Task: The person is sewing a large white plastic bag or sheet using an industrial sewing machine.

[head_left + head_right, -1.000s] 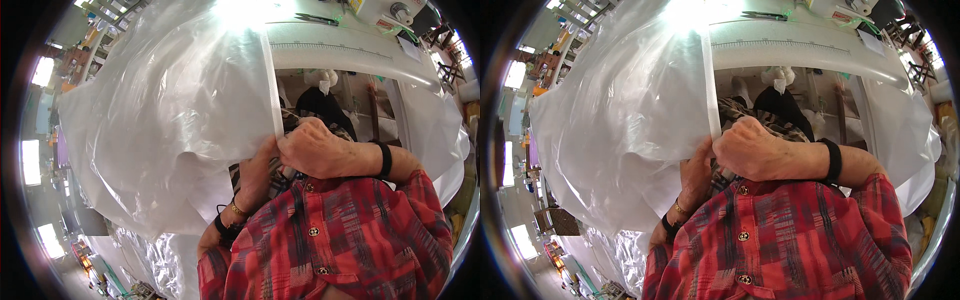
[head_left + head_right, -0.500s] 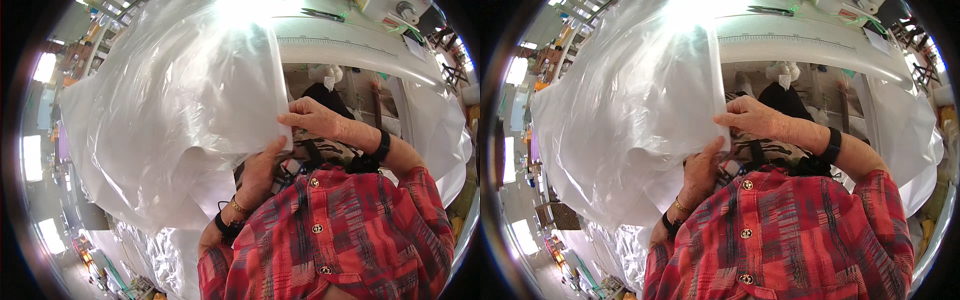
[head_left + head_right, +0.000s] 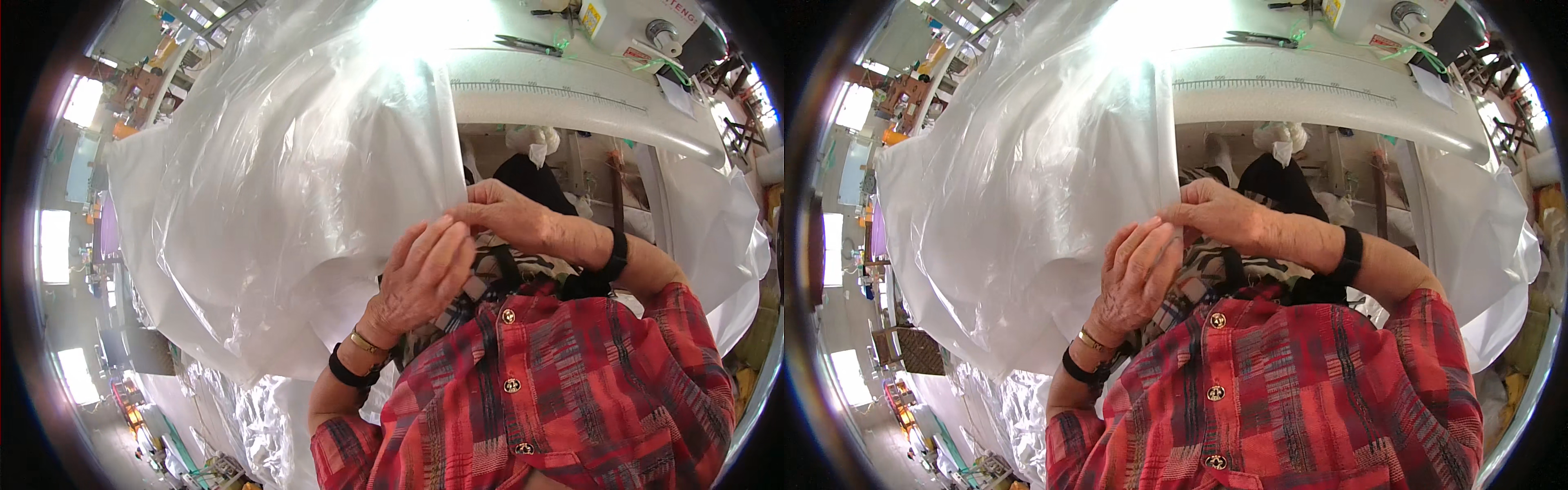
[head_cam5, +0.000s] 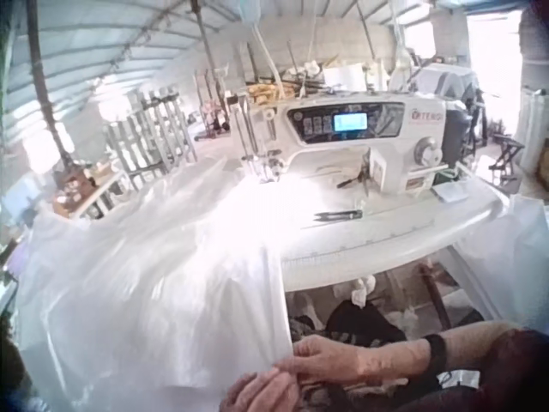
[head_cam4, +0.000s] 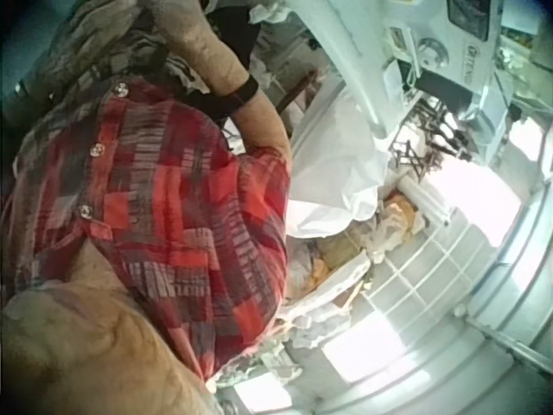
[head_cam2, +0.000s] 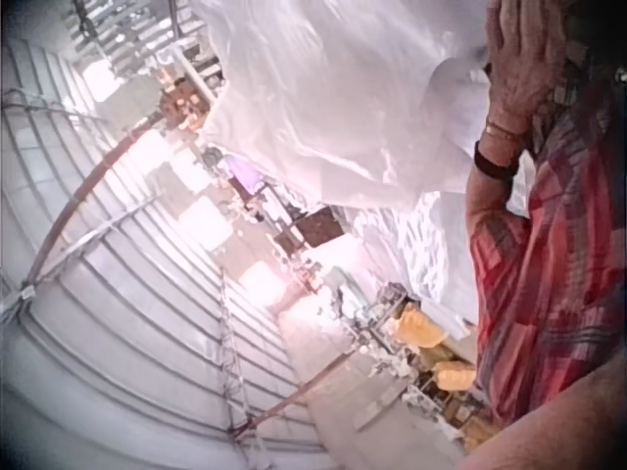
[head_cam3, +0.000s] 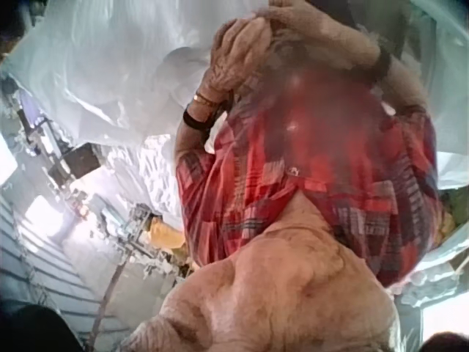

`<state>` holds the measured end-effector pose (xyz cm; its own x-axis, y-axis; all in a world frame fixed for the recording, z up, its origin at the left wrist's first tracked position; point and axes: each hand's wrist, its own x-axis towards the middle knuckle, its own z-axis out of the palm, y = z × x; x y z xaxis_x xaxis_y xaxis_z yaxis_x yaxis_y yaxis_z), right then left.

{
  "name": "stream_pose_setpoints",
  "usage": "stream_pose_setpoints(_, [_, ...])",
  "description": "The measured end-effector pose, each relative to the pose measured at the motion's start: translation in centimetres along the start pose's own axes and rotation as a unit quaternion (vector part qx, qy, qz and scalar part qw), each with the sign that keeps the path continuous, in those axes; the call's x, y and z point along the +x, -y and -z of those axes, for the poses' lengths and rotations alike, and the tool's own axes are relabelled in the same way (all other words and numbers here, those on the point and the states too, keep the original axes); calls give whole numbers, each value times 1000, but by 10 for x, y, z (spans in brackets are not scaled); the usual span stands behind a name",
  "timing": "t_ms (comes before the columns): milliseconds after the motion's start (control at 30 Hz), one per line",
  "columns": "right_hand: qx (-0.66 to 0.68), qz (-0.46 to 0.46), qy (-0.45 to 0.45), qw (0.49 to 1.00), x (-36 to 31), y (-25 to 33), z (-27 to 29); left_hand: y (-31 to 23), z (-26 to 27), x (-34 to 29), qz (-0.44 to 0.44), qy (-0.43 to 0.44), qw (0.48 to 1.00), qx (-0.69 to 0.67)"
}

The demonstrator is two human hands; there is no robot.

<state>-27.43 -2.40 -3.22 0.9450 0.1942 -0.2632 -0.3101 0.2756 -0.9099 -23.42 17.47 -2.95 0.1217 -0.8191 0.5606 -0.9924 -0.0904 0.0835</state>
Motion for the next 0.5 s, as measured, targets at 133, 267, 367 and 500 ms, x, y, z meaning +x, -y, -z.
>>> stream_pose_setpoints(133, [-49, 20, 4, 999, -5, -1, 6, 2, -1, 2, 8, -55, 998, 10])
stream_pose_setpoints(267, [-335, 25, 51, 941, 4, 41, 11, 8, -1, -1, 21, -41, 999, -6])
stream_pose_setpoints(367, [-749, 196, -109, 623, 28, 76, 33, 8, -4, 1, 36, 4, 998, -42])
stream_pose_setpoints(500, [-767, 290, -236, 521, 88, 106, 96, 9, -18, 11, 28, 34, 996, -82])
